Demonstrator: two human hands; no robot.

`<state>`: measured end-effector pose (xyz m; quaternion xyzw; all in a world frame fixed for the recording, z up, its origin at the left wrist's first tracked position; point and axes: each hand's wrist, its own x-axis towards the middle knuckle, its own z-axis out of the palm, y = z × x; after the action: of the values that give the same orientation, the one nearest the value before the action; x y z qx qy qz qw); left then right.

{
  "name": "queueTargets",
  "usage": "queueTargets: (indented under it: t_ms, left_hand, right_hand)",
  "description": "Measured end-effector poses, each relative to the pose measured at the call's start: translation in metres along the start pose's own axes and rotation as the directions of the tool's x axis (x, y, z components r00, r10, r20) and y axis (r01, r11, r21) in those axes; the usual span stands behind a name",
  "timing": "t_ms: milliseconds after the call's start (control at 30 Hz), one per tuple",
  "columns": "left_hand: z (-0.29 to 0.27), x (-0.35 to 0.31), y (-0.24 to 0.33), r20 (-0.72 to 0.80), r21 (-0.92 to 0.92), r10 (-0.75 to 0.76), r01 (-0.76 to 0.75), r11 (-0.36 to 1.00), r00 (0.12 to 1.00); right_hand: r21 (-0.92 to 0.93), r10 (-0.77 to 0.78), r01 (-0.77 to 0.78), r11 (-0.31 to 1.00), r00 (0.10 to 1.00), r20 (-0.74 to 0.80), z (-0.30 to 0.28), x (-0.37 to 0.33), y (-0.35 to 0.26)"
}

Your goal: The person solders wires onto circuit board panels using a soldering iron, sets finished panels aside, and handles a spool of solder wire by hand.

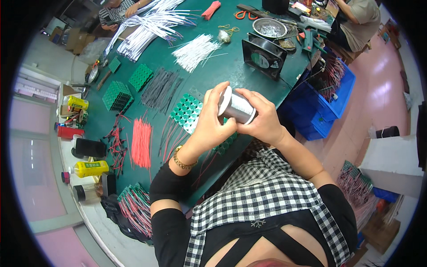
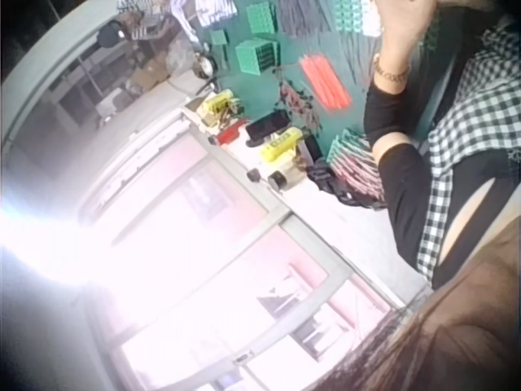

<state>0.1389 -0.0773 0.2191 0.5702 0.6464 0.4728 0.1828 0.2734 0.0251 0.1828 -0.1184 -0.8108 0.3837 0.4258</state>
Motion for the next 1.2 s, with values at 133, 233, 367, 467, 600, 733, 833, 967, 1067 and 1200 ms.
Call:
queueTargets:
  t_ms: [133,233,367,467,600,733,833,967,1067,1200]
  left_hand:
    - [-0.002,0.001,-0.004,0.041,-0.030,0.033,-0.032,0.999,0.999]
    - [-0.007,0.002,-0.004,0.086,-0.056,0.006,-0.001,0.998,0.996]
    - [-0.007,0.004,0.000,0.158,0.019,0.048,-0.051,0.999,0.986]
    - [0.000,0.003,0.003,0.119,0.013,0.212,-0.215,0.977,0.970]
    - [-0.002,-0.001,-0.004,0.104,-0.208,0.208,-0.183,0.961,0.973]
    - [0.000,0.005,-0.023,-0.022,-0.353,0.175,-0.171,0.920,0.984]
    - [0.001,0.005,-0.030,-0.078,-0.329,0.073,-0.095,0.940,0.994]
    - [0.005,0.001,-0.014,-0.025,-0.322,-0.028,0.018,0.947,0.999]
    - [-0.001,-0.001,0.006,0.057,0.284,0.317,-0.320,0.904,0.947]
    - [-0.004,-0.003,0.051,0.414,0.081,0.124,-0.172,0.982,0.902]
  right_hand:
    - [0.031,0.019,-0.019,0.999,1.000,-0.019,0.002,-0.002,0.003]
    - [0.136,0.055,-0.054,0.989,0.998,-0.002,0.004,-0.007,0.009]
    - [0.632,0.276,-0.316,0.708,0.947,0.165,0.007,-0.019,0.019]
    - [0.798,0.305,-0.506,0.326,0.856,0.418,0.000,-0.028,0.020]
    - [0.866,0.215,-0.429,0.257,0.899,0.382,-0.005,-0.034,0.023]
    - [0.842,0.018,-0.539,0.005,0.842,0.539,-0.012,-0.043,0.017]
    - [0.800,-0.048,-0.600,-0.011,0.799,0.599,-0.017,-0.050,0.024]
    - [0.848,-0.037,-0.530,0.020,0.847,0.531,-0.016,-0.066,0.034]
    - [0.865,0.052,-0.483,0.135,0.875,0.481,-0.030,-0.071,0.032]
    - [0.835,0.247,-0.472,0.281,0.877,0.412,-0.055,-0.077,0.023]
